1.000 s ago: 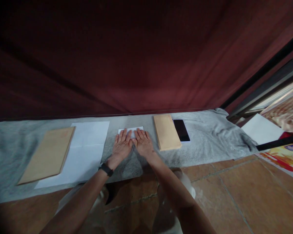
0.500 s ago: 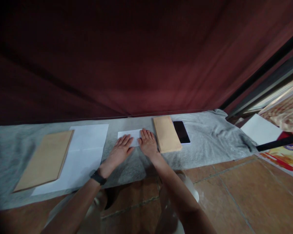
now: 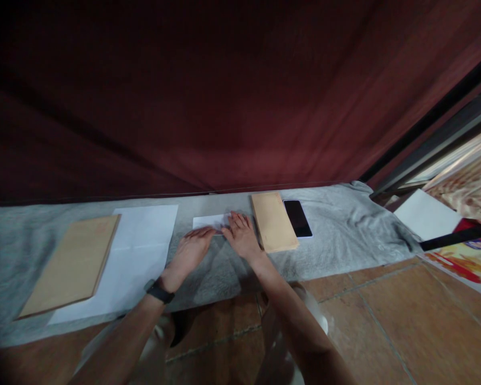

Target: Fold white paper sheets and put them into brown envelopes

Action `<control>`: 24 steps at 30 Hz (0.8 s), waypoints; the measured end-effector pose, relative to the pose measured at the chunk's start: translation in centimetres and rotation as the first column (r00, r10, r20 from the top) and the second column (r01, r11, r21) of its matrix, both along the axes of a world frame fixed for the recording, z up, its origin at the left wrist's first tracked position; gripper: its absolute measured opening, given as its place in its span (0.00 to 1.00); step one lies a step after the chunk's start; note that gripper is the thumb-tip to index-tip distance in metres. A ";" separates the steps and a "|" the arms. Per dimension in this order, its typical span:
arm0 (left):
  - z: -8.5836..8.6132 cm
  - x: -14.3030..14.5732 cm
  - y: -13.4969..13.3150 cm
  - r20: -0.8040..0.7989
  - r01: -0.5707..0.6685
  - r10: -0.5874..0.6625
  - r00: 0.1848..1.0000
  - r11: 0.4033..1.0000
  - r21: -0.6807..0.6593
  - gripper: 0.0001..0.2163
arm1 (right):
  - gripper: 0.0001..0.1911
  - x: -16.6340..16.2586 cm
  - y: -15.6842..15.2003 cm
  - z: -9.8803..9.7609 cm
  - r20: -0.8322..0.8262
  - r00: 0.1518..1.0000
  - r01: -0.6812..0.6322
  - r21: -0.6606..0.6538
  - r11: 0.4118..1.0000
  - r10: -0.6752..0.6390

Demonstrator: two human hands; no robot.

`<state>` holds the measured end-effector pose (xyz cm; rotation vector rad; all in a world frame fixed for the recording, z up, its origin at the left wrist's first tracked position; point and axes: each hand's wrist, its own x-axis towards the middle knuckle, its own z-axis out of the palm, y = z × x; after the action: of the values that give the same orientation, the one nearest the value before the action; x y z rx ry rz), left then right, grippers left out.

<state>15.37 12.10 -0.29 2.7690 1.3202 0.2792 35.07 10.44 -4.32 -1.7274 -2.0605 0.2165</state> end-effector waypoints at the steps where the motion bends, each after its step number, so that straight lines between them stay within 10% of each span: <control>1: 0.3 -0.2 0.2 0.032 -0.020 0.020 0.999 1.000 0.017 0.17 | 0.25 0.2 0.0 0.4 -0.058 0.996 -0.060 0.011 0.998 0.061; 8: 1.5 -1.7 1.8 0.483 -0.053 0.056 0.874 0.998 -0.019 0.08 | 0.16 1.3 0.0 2.4 -0.600 0.795 -0.077 0.044 0.996 0.088; 11: 1.1 -1.7 2.6 0.744 -0.159 0.312 0.591 0.949 -0.271 0.10 | 0.18 1.2 0.2 2.5 -0.775 0.630 0.029 -0.044 0.999 -0.052; 16: -0.5 -1.3 3.3 0.733 0.063 0.642 0.226 0.741 -0.668 0.20 | 0.20 0.8 0.9 1.9 -0.872 0.454 0.083 -0.165 0.983 -0.184; 24: -1.8 -0.8 2.7 0.474 -0.377 0.565 0.676 0.817 -0.437 0.24 | 0.24 -0.2 1.4 -0.6 -0.539 0.778 0.322 -0.100 0.941 -0.324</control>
<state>14.58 14.79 -2.04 1.7933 1.6827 0.8064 34.86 11.79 -4.94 -1.7300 -1.3266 0.5376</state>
